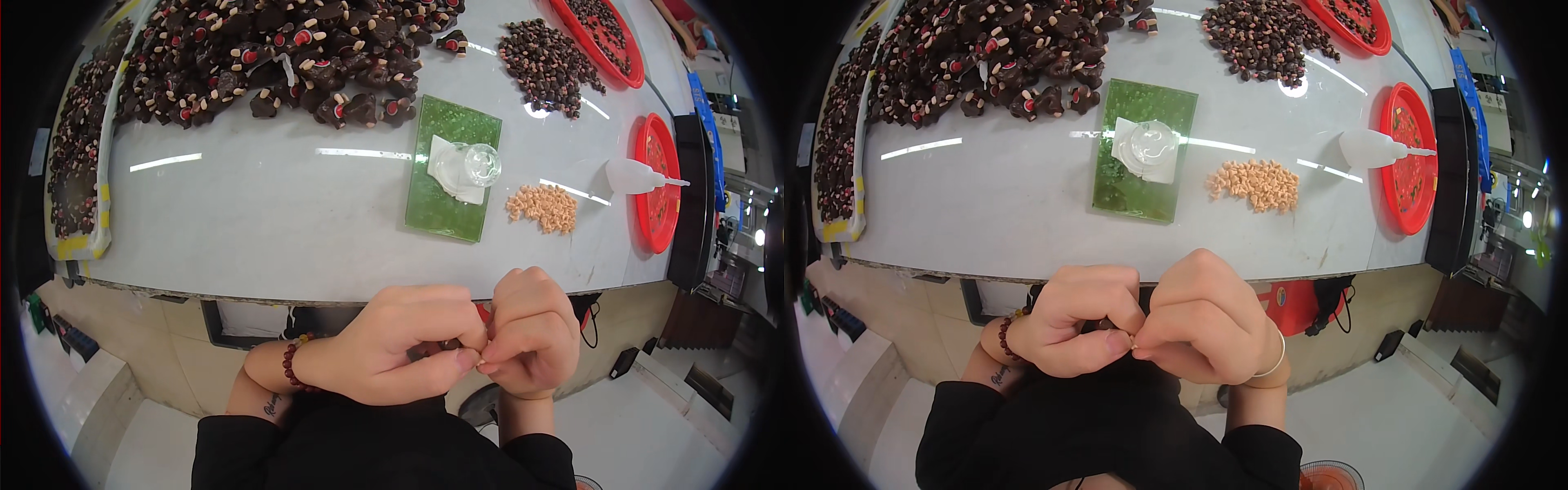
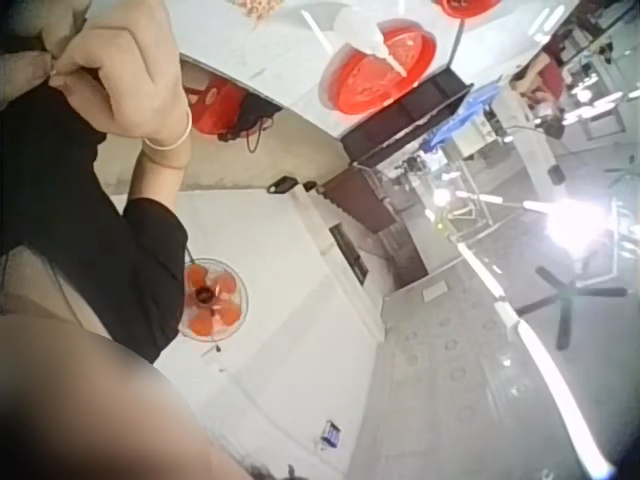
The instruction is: The person assembles small toy figurine heads by attaching tiny beads onto them with a precision glue applicator.
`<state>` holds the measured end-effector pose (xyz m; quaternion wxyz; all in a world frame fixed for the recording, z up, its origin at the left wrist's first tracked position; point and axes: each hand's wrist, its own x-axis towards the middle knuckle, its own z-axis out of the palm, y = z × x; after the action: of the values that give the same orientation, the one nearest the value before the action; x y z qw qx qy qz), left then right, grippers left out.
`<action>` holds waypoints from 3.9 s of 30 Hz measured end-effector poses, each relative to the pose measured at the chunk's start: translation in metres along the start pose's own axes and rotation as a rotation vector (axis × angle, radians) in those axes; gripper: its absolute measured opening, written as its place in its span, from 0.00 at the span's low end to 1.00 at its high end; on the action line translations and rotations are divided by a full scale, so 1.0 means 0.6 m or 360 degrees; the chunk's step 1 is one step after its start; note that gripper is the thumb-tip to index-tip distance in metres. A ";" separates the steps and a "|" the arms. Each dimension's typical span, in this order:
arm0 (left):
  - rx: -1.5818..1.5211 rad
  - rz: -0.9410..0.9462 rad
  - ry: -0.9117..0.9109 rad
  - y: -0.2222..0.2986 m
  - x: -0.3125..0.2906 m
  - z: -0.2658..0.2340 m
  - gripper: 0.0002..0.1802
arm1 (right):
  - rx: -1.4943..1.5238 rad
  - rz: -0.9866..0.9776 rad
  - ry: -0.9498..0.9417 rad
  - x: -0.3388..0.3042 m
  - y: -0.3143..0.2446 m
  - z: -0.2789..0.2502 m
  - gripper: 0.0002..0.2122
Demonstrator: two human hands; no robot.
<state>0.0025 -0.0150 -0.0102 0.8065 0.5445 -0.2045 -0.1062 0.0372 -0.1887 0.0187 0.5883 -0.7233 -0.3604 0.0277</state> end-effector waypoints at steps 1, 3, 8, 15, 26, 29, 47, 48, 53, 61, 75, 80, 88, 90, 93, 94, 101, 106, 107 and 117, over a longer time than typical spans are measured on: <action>0.0019 0.0004 -0.0018 0.000 -0.001 -0.001 0.02 | 0.0000 0.0001 -0.0002 0.000 -0.001 0.000 0.11; 0.0019 0.0022 -0.0013 -0.004 -0.003 -0.001 0.02 | -0.0092 -0.0034 -0.0028 0.001 -0.003 0.001 0.12; -0.0022 -0.0016 0.0094 0.006 -0.010 -0.006 0.03 | -0.0319 -0.0102 -0.0062 0.027 -0.002 -0.017 0.11; -0.0307 -0.0059 0.0329 0.025 -0.011 -0.004 0.14 | -0.1067 -0.0063 -0.0239 0.117 0.038 -0.078 0.09; -0.0769 0.0014 0.0312 0.016 -0.034 -0.018 0.16 | -0.1194 -0.0200 -0.0534 0.153 0.041 -0.060 0.10; -0.0761 0.0071 0.0352 0.016 -0.028 -0.021 0.17 | -0.1219 -0.0185 -0.0563 0.154 0.039 -0.060 0.10; -0.1606 -0.0062 0.0127 -0.013 -0.021 -0.005 0.15 | 0.0273 -0.0004 0.0034 0.054 0.005 0.029 0.10; -0.1606 -0.0069 0.0122 -0.015 -0.019 -0.003 0.15 | 0.0270 -0.0003 0.0042 0.052 0.006 0.027 0.10; -0.1712 -0.0070 0.0107 -0.018 -0.016 0.005 0.16 | 0.0214 -0.0043 0.0066 0.051 0.006 0.022 0.10; -0.1670 -0.0142 0.0089 -0.016 -0.015 0.006 0.15 | 0.0198 -0.0096 0.0094 0.045 0.012 0.019 0.11; -0.1393 -0.0121 0.0151 -0.020 -0.020 -0.007 0.13 | 0.0205 0.0056 -0.0026 0.053 0.011 0.008 0.10; -0.1366 -0.0151 0.0181 0.000 -0.023 -0.006 0.15 | -0.0511 -0.0185 0.0333 0.080 0.017 -0.066 0.08; -0.1328 -0.0224 0.0224 0.007 -0.028 -0.016 0.14 | -0.1468 0.0143 -0.0045 0.131 0.103 -0.143 0.08; -0.1328 -0.0236 0.0212 0.008 -0.027 -0.016 0.14 | -0.1524 0.0138 -0.0075 0.137 0.117 -0.142 0.07; -0.1327 -0.0211 0.0226 0.010 -0.026 -0.014 0.14 | -0.1553 0.0051 -0.0065 0.145 0.139 -0.146 0.06; -0.1288 -0.0226 0.0229 0.011 -0.027 -0.015 0.14 | -0.1581 0.0065 -0.0100 0.147 0.142 -0.146 0.05; -0.0734 -0.0205 0.0408 0.023 -0.024 -0.015 0.13 | -0.1524 0.0167 -0.0173 0.134 0.130 -0.138 0.04; -0.0502 -0.0192 0.0439 0.021 -0.025 -0.012 0.12 | -0.0682 0.0157 0.0096 0.107 0.050 -0.083 0.04; -0.0425 -0.0191 0.0421 0.017 -0.024 -0.011 0.12 | -0.0503 0.0083 0.0091 0.092 0.022 -0.063 0.08; 0.0056 -0.0008 0.0190 0.014 -0.020 -0.019 0.06 | -0.0256 -0.0307 0.0104 0.034 -0.004 0.018 0.17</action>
<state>-0.0035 0.0023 -0.0087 0.8072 0.5645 -0.1566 -0.0721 0.0463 -0.1683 0.0252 0.5398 -0.7307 -0.4098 -0.0815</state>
